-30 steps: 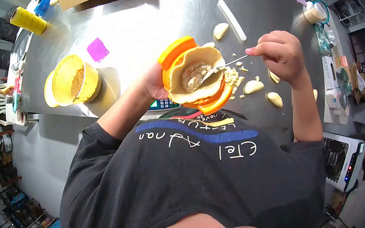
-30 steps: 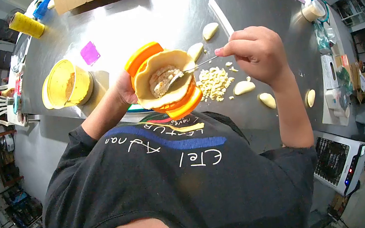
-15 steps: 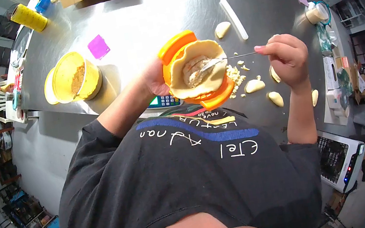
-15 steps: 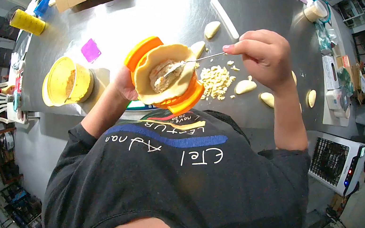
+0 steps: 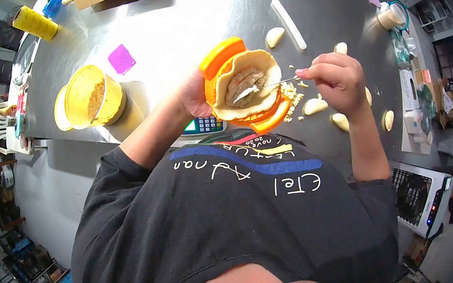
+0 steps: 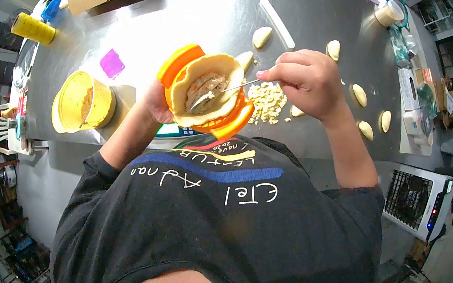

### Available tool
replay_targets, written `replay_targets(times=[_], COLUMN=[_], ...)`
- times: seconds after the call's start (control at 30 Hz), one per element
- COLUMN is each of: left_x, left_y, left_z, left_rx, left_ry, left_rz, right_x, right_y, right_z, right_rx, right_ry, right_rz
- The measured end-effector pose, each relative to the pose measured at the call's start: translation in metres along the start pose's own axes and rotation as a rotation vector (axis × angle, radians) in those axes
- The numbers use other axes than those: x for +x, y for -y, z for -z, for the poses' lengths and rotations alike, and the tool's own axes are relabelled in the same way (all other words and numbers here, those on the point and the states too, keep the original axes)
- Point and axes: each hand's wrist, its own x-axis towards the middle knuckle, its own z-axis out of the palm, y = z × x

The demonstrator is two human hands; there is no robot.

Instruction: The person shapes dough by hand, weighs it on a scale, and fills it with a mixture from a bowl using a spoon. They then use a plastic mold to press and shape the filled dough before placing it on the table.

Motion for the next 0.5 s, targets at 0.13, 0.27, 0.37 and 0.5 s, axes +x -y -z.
replay_targets(times=[0.13,0.27,0.37,0.5], left_x=[-0.001,-0.002,-0.003,-0.004], left_y=[0.000,0.002,0.003,0.002], left_z=[-0.005,-0.003,-0.003,-0.003], left_rx=[-0.012,-0.029,-0.028,0.015], left_ry=[0.007,0.027,0.017,-0.007], left_rz=[0.015,0.017,-0.016,-0.078], right_x=[-0.001,-0.005,-0.008,-0.022], right_y=[0.000,-0.003,-0.003,-0.016], right_z=[0.003,-0.008,-0.002,-0.011], right_rx=[-0.013,0.030,-0.018,0.033], right_ry=[-0.100,-0.055,-0.087,-0.152], right_rz=[-0.017,0.001,-0.008,-0.090])
